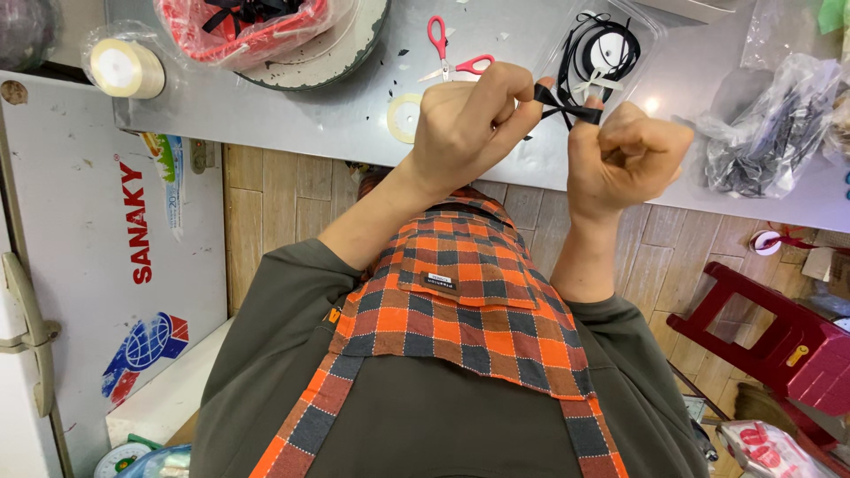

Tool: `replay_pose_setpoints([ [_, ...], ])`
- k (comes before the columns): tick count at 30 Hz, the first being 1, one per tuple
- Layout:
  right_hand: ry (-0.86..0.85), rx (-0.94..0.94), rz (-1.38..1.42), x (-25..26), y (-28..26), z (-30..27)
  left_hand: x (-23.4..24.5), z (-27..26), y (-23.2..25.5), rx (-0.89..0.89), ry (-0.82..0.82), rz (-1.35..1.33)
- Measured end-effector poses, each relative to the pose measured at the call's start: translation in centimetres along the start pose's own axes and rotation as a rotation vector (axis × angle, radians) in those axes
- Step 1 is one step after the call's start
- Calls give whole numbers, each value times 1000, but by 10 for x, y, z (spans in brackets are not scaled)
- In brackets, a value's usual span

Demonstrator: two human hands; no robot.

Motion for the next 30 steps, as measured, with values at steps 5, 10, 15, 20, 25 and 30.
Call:
replay_pose_setpoints([
  [5,12,-9,-32,5,8,-4,-11,-5,-8,173,-38,-105],
  [10,20,-195,19,6,10,4,-29,-14,-26,528,-318,-749],
  [15,-210,-308,373,-13,1,39,-21,-12,-38,611,-283,-803],
  [20,-393,-223,131,-16,-21,63,-18,-8,-42,658,-430,-784],
  [25,-532,-371,114,-21,-14,48,-22,-11,-41,729,-563,-904],
  [30,-400,-359,108,-15,0,35,-9,-8,-43,564,-483,-761],
])
Point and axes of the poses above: each hand's wrist, its own z-axis towards the middle knuckle, its own x-axis out of the back of the hand, y = z × x, the point moved 6 cm from there along z, towards the middle knuckle, and after that the axes turned 9 degrees about x, right-handed, at the moved point
